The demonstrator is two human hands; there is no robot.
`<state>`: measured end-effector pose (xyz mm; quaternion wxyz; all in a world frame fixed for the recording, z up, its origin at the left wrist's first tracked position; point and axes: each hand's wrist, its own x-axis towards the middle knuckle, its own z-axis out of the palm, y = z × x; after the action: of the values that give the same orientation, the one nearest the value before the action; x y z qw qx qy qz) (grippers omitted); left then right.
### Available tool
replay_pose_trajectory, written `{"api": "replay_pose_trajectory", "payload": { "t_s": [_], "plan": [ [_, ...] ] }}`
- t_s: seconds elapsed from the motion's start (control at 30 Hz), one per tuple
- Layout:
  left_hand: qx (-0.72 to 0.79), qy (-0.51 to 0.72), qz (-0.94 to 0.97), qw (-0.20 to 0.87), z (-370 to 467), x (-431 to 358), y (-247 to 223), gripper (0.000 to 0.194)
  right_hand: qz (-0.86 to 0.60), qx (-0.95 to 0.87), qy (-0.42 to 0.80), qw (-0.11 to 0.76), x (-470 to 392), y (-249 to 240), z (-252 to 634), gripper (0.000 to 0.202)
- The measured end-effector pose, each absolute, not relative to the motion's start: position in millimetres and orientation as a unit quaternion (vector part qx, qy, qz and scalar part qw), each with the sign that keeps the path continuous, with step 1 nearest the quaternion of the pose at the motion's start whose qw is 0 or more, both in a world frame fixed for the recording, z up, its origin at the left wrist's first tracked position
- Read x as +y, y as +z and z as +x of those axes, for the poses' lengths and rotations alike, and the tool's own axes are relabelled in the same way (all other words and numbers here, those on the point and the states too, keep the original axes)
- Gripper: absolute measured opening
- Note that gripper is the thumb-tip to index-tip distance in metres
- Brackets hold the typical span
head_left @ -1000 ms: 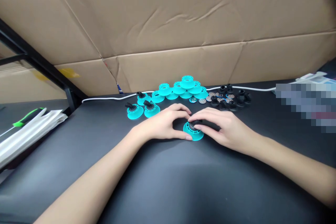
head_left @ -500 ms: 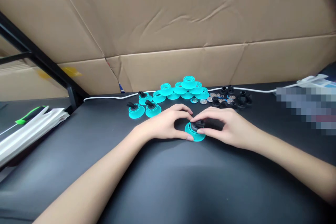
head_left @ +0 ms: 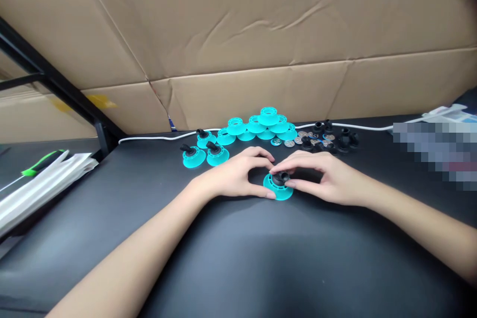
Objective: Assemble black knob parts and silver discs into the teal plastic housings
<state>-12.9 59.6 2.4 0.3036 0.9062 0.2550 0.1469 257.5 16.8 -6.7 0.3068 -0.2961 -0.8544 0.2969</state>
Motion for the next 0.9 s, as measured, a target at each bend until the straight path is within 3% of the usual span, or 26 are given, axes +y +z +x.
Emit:
{"api": "replay_pose_trajectory", "payload": {
  "t_s": [0.33, 0.6, 0.67, 0.77, 0.9],
  "plan": [
    [0.245, 0.162, 0.909, 0.295, -10.8, 61.1, -3.7, 0.043, -0.388, -0.792, 0.314, 0.351, 15.2, -21.1, 244.0, 0.028],
    [0.246, 0.168, 0.907, 0.296, -9.8, 58.9, -2.2, 0.047, -0.319, -0.816, 0.336, 0.345, 14.7, -14.3, 252.3, 0.033],
    [0.247, 0.163, 0.908, 0.298, -9.6, 58.8, -2.2, 0.040, -0.302, -0.826, 0.337, 0.337, 15.8, -13.3, 253.8, 0.036],
    [0.246, 0.162, 0.907, 0.301, -9.7, 59.1, -3.4, 0.036, -0.306, -0.835, 0.310, 0.337, 15.1, -14.8, 251.5, 0.035],
    [0.245, 0.174, 0.904, 0.303, -10.0, 59.6, -6.1, 0.050, -0.343, -0.836, 0.239, 0.356, 10.1, -17.6, 243.5, 0.035]
  ]
}}
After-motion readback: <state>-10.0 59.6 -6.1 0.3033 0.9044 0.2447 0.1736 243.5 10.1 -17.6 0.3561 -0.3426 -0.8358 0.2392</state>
